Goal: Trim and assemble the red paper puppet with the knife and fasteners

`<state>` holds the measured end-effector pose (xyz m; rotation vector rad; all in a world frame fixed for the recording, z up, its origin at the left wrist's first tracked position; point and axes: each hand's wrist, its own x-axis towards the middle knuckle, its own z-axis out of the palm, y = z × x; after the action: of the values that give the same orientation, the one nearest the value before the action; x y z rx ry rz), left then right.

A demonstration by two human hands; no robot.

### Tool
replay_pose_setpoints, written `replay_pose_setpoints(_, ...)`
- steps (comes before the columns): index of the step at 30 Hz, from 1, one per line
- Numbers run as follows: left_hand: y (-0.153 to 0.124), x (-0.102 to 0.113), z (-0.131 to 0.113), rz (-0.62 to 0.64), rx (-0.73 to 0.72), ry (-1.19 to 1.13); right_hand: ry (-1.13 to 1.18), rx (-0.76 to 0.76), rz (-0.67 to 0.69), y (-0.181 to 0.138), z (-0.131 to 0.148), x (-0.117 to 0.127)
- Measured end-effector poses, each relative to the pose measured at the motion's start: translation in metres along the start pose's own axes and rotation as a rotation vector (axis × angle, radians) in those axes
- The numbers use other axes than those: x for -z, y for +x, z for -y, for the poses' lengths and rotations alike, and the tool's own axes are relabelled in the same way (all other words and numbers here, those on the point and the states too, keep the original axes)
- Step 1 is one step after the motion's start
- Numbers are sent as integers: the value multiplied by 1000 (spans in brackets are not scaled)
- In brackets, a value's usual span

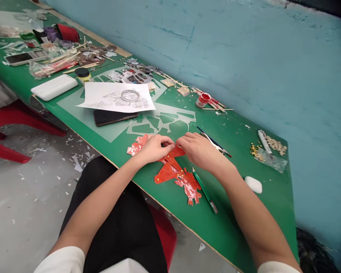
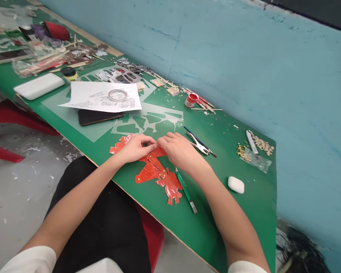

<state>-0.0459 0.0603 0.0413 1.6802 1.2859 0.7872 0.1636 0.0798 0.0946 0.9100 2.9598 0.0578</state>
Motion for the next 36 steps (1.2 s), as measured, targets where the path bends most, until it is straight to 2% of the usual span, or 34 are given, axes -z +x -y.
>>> replay_pose_setpoints(9, -1, 0, -3, -14, -19, 62, 80, 12, 2, 1, -2, 1)
replay_pose_setpoints(36, -2, 1, -4, -13, -3, 43, 71, -13, 6, 0, -1, 0)
